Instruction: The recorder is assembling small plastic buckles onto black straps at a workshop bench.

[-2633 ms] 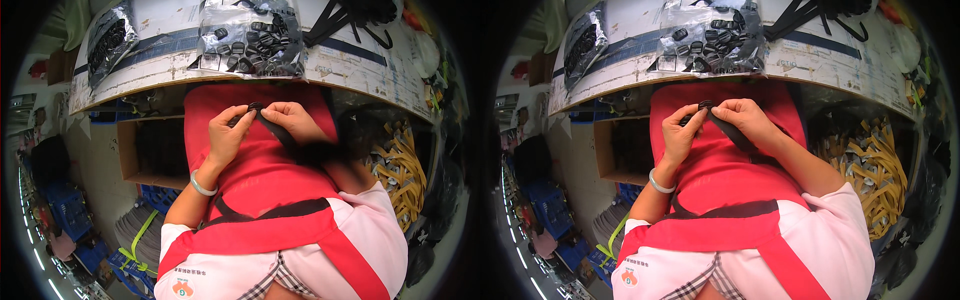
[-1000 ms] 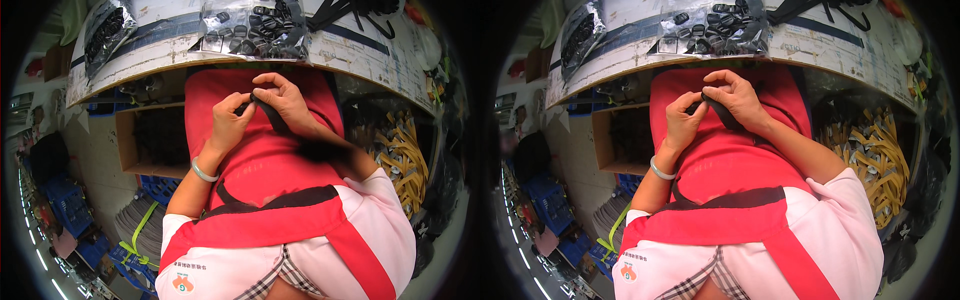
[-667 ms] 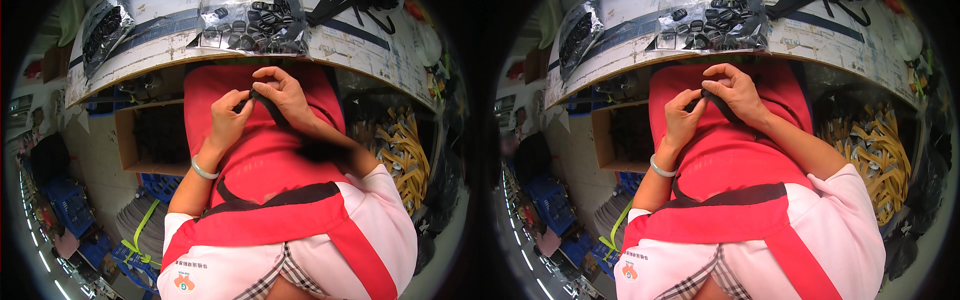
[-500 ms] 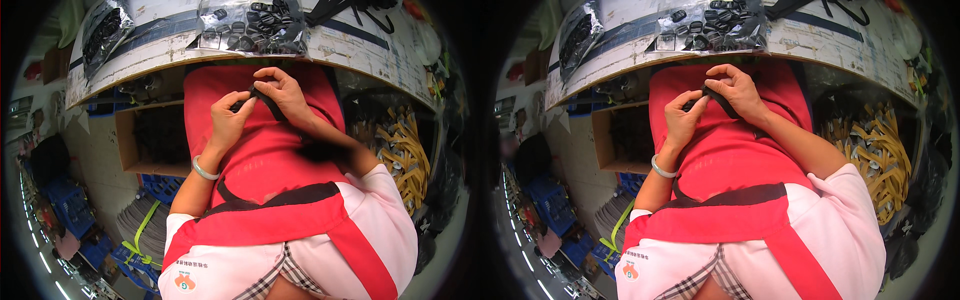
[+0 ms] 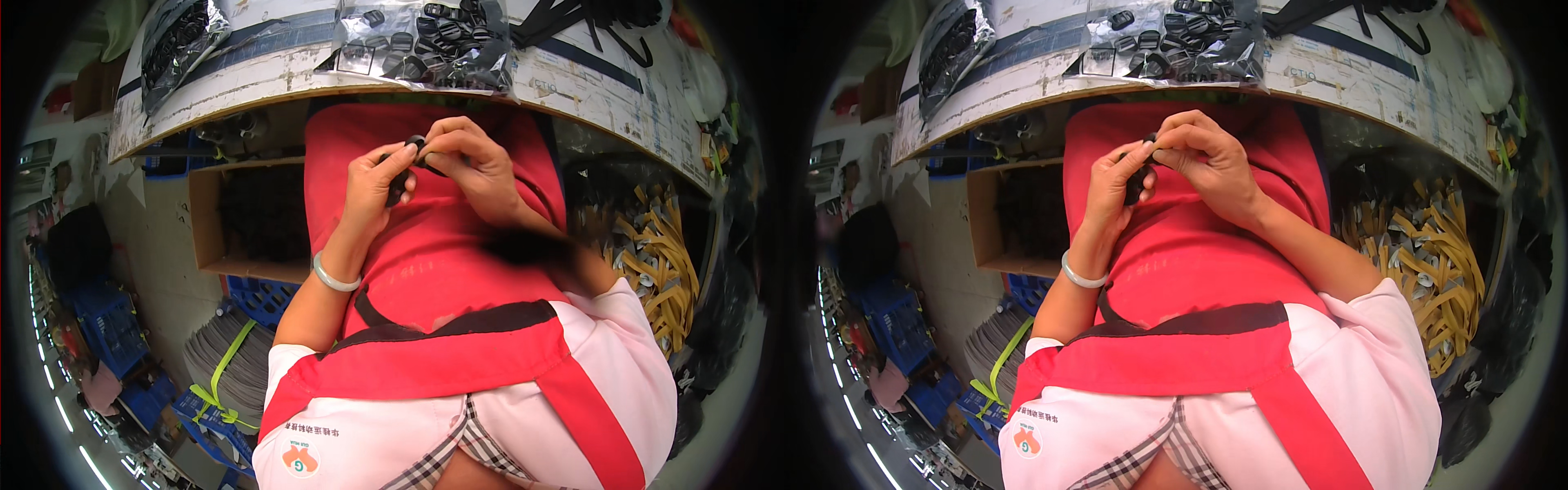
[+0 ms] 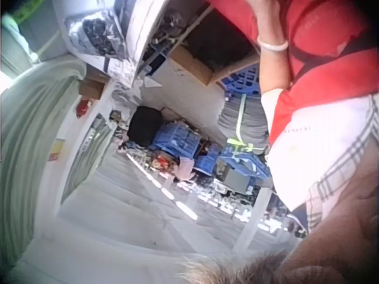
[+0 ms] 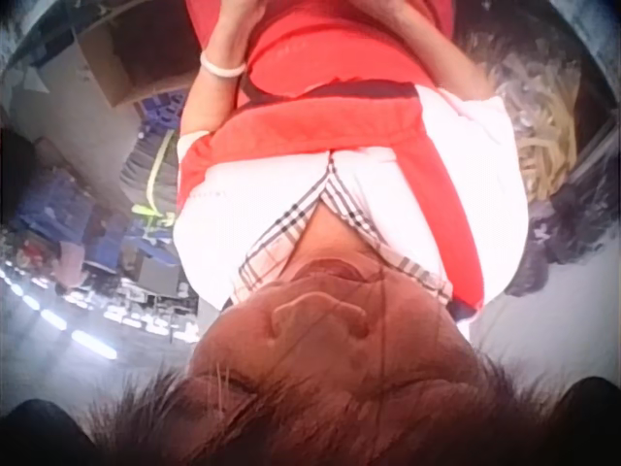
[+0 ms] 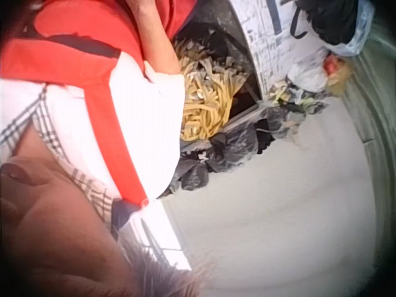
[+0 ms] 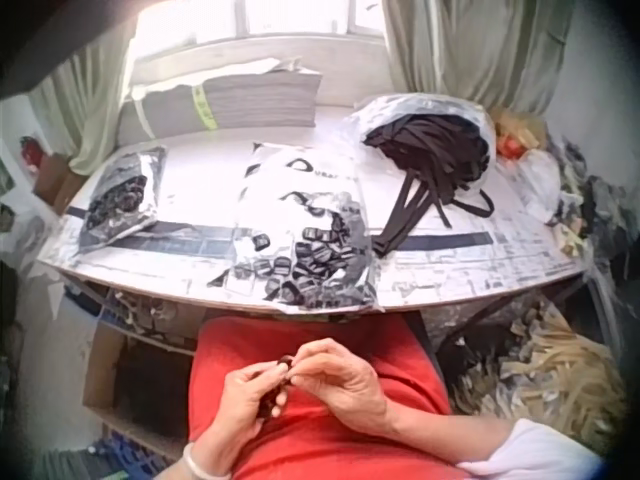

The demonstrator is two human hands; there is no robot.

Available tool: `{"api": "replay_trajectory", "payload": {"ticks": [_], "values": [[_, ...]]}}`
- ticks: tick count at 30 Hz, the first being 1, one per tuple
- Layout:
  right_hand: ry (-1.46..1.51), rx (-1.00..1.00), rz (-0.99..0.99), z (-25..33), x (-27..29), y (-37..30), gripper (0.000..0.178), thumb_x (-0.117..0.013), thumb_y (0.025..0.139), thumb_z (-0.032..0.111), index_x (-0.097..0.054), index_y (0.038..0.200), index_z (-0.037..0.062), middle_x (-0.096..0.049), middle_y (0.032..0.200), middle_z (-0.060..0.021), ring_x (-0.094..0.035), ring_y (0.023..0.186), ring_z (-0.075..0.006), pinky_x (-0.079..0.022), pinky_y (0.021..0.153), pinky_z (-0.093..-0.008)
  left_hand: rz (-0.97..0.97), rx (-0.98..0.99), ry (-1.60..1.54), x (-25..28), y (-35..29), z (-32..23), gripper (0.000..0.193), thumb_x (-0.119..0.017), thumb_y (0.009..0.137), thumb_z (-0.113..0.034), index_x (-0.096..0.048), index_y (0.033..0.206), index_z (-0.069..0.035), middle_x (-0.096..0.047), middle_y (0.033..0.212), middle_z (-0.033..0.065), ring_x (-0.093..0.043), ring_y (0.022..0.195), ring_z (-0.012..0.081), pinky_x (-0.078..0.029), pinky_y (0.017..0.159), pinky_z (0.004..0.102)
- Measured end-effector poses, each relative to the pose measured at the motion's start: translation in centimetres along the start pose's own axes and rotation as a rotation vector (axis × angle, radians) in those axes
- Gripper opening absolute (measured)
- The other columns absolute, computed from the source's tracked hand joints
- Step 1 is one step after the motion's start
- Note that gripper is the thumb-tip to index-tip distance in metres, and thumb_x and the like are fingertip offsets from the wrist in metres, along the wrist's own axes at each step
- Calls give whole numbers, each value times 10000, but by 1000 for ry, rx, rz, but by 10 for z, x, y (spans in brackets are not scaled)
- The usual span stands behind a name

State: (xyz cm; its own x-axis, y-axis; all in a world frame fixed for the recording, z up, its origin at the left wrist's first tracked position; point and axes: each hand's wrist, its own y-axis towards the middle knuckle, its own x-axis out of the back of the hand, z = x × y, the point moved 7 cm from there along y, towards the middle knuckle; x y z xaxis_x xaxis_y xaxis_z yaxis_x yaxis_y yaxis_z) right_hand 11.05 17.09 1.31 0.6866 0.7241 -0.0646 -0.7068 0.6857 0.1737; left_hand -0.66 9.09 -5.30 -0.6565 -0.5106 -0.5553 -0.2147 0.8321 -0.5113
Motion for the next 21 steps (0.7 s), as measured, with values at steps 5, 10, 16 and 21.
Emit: {"api": "replay_trajectory", "payload": {"ticks": [5,10,16,21], "values": [[-4,-282,-44,11,-2,7,87,-637,900,36,-636,981,4,-552,614,29,-464,456,-37,-360,409,-189,-47,-267,138,2,-8,-20,206,-686,886,-117,-675,1008,48,-663,778,72,-580,546,93,-426,430,206],[-53,-493,-23,-16,1,0,186,-643,883,78,-565,1028,-6,-565,648,4,-518,478,-47,-395,408,-196,-54,-348,308,1,-14,-19,171,-703,870,-93,-693,995,24,-648,770,46,-567,562,65,-412,452,190],[243,-459,-112,-21,-4,3,187,-611,930,126,-567,1041,-19,-587,745,-28,-581,586,-69,-478,475,-200,10,-520,432,-5,-20,-36,109,-700,861,-49,-708,962,-10,-604,748,-6,-551,576,41,-405,475,177],[343,-774,220,-52,-14,0,200,-606,942,201,-618,990,7,-588,758,-10,-558,604,-57,-475,509,-191,72,-369,429,9,-29,-33,81,-680,872,-53,-702,936,-9,-606,715,-10,-532,541,38,-377,458,183]]}}
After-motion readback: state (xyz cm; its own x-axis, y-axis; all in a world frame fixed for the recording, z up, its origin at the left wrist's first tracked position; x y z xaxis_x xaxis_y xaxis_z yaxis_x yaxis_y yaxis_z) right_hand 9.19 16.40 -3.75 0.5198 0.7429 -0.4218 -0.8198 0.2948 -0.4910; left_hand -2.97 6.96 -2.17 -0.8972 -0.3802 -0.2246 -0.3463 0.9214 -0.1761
